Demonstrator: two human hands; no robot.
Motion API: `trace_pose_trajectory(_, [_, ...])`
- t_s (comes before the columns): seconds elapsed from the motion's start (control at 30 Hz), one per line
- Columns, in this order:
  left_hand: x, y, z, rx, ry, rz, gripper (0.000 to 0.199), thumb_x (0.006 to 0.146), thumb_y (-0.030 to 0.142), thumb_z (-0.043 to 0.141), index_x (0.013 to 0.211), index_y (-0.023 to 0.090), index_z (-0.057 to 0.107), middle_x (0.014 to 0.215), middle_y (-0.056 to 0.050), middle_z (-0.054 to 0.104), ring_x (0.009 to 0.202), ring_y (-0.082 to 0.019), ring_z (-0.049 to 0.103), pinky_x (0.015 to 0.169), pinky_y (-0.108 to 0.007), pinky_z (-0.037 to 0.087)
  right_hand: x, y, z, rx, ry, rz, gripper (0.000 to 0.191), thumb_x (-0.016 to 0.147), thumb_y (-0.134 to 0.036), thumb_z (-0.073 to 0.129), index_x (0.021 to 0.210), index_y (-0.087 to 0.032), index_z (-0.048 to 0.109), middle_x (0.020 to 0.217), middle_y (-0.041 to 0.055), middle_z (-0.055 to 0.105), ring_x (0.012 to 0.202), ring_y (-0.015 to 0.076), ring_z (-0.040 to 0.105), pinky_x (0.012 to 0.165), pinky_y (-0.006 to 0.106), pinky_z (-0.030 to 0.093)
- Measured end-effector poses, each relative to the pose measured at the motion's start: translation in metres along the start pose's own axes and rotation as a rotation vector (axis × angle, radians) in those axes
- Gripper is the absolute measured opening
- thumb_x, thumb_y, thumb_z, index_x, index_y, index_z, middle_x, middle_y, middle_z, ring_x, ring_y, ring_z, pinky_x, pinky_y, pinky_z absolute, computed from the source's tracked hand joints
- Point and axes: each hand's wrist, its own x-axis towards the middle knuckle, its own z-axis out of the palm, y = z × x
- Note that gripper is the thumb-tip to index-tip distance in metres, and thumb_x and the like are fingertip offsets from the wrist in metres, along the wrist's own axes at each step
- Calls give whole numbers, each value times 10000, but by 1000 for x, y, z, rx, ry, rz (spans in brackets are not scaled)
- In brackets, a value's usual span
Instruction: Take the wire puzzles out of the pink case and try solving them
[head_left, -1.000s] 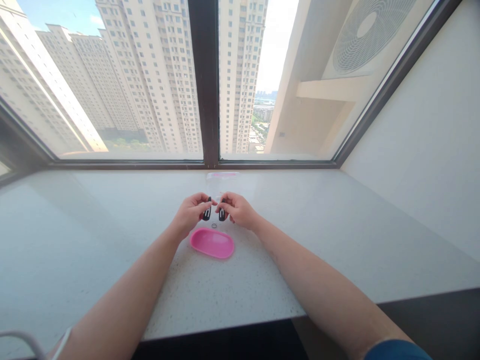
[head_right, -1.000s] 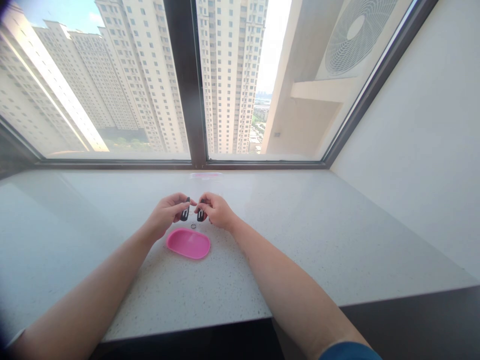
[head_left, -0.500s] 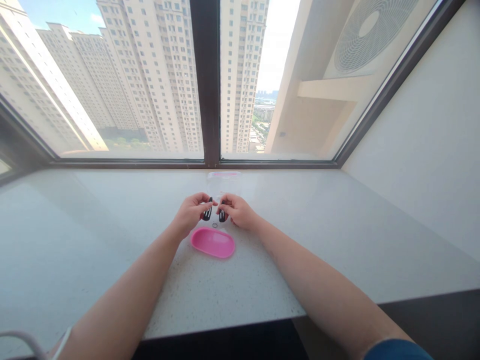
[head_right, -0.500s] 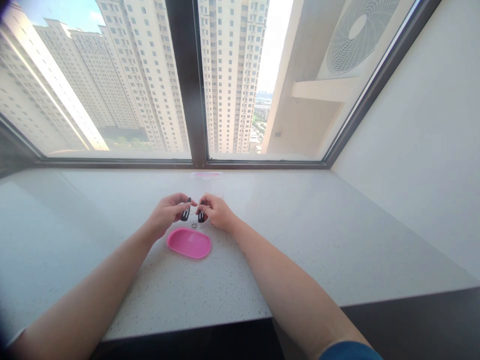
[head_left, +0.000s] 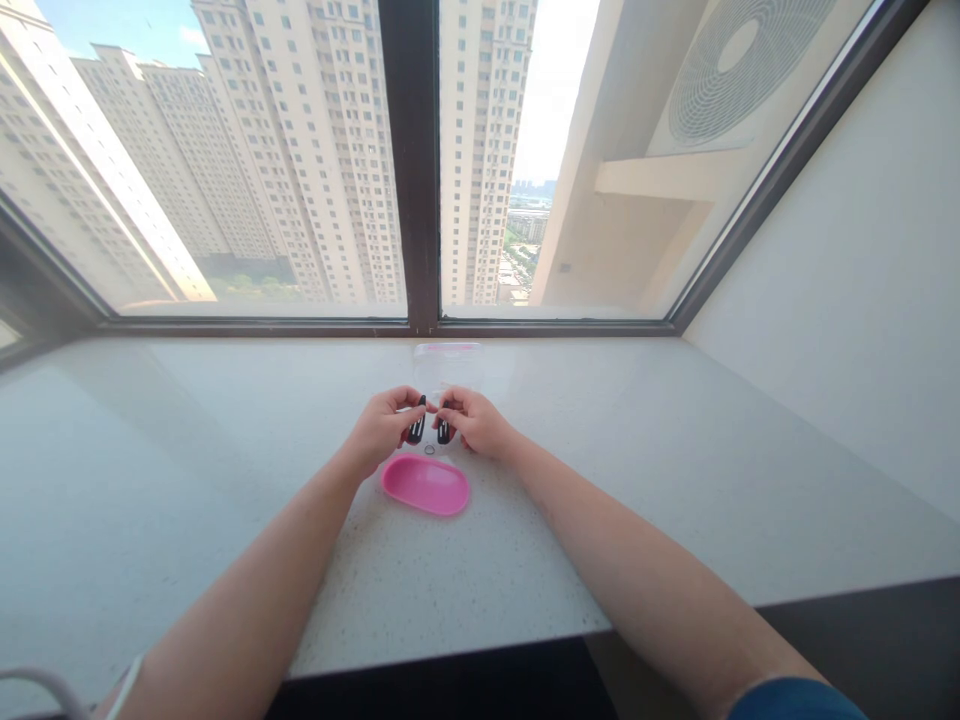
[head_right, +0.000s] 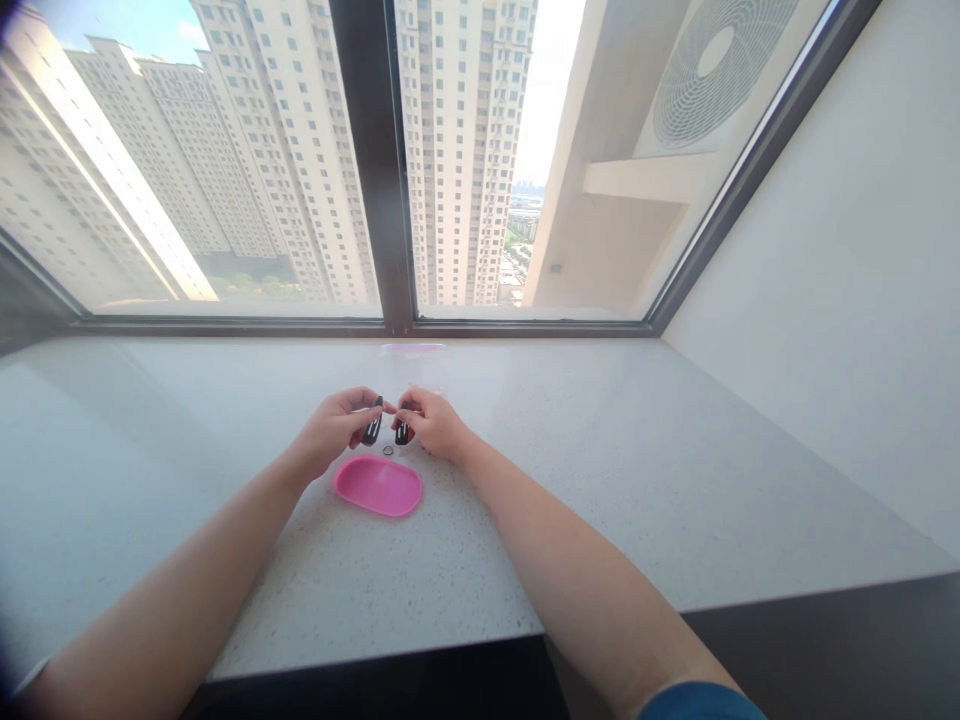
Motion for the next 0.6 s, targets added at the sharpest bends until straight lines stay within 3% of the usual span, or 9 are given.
trace_pose_trajectory(0.27, [3, -5, 0, -3, 20, -7, 243, 699, 384, 637, 794, 165, 589, 785, -37, 660, 507, -109, 556, 433, -220, 389, 0, 2, 0, 4, 35, 26, 161, 811, -324, 554, 853, -177, 505, 747, 44, 644, 499, 111, 568, 301, 143, 338])
trace_pose_trajectory(0.6, [4, -6, -1, -54, -17, -49, 297, 695, 377, 623, 898, 170, 557, 788, -52, 682, 565, -135, 595, 479, -226, 416, 1, 1, -1, 48, 61, 45, 242, 771, -290, 595, 971, -161, 552, 748, 50, 663, 498, 96, 545, 330, 143, 373])
